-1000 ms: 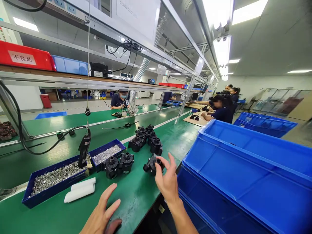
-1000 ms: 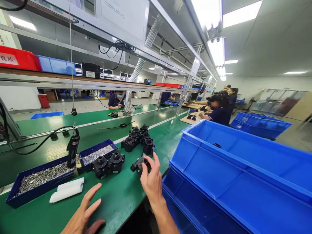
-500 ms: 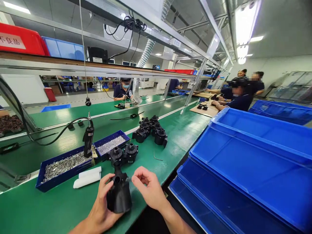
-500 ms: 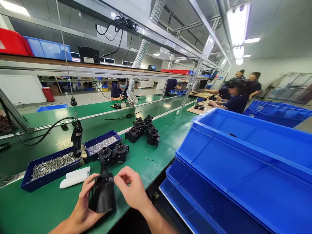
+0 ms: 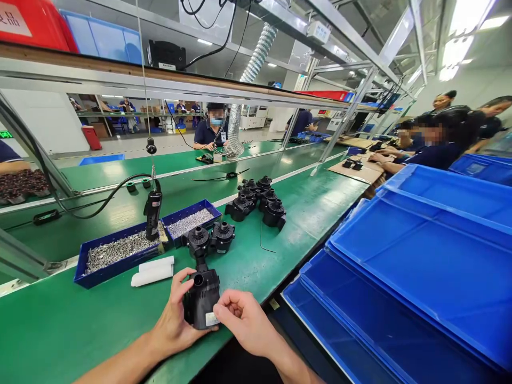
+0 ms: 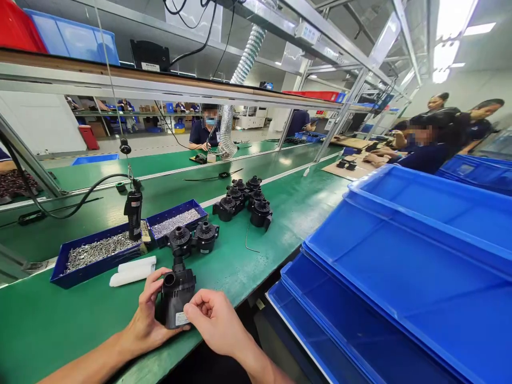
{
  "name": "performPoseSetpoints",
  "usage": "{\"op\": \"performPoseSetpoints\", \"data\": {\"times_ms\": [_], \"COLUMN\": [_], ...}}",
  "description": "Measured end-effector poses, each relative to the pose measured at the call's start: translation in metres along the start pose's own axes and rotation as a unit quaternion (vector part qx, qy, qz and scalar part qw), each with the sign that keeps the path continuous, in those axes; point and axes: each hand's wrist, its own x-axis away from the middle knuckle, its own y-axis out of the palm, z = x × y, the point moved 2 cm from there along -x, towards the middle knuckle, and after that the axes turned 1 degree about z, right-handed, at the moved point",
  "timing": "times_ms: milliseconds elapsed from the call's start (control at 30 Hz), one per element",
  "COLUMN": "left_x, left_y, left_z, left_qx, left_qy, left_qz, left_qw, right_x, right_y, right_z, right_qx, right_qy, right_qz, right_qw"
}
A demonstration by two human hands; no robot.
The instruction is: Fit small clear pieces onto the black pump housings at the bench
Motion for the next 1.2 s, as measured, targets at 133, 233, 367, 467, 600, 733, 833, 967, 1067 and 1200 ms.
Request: {"op": "performPoseSetpoints", "data": {"times_ms": [133, 233, 367, 467, 600, 733, 833, 967, 1067, 1200], "left_x": [0.001, 0.003, 0.004, 0.003, 0.003, 0.004, 0.001, 0.002, 0.015, 0.018], "left_y": [0.000, -0.001, -0.001, -0.003, -0.004, -0.003, -0.003, -0.004, -0.003, 0.012], "left_z": [-0.003, -0.004, -0.004, -0.004, -0.004, -0.004, -0.004, -0.005, -0.005, -0.025], "left_qx": [0.001, -0.001, 0.002, 0.008, 0.015, 0.023, 0.026, 0.025, 0.012, -0.091], "left_qy": [-0.008, -0.012, -0.011, -0.011, -0.014, -0.019, -0.017, -0.026, -0.028, 0.113], "left_qz": [0.001, -0.004, -0.006, -0.008, -0.014, -0.016, -0.019, -0.020, -0.020, 0.021], "left_qw": [1.000, 1.000, 1.000, 1.000, 1.000, 0.999, 0.999, 0.999, 0.999, 0.989], "right_x": [0.000, 0.000, 0.001, 0.002, 0.003, 0.007, 0.009, 0.002, -0.002, 0.006], "right_y": [-0.001, -0.001, 0.001, 0.001, 0.002, 0.006, 0.006, -0.004, -0.005, 0.008], "right_z": [0.002, 0.002, -0.003, -0.006, -0.010, -0.012, -0.005, 0.018, 0.016, -0.020], "right_qx": [0.017, 0.019, 0.020, 0.036, 0.058, 0.081, 0.136, 0.132, 0.106, 0.212], "right_qy": [-0.004, 0.001, 0.004, 0.001, -0.011, -0.038, -0.082, -0.071, -0.038, 0.107], "right_qz": [0.002, 0.006, 0.013, 0.020, 0.042, 0.064, 0.090, 0.136, 0.105, 0.096], "right_qw": [1.000, 1.000, 1.000, 0.999, 0.997, 0.994, 0.983, 0.979, 0.988, 0.967]}}
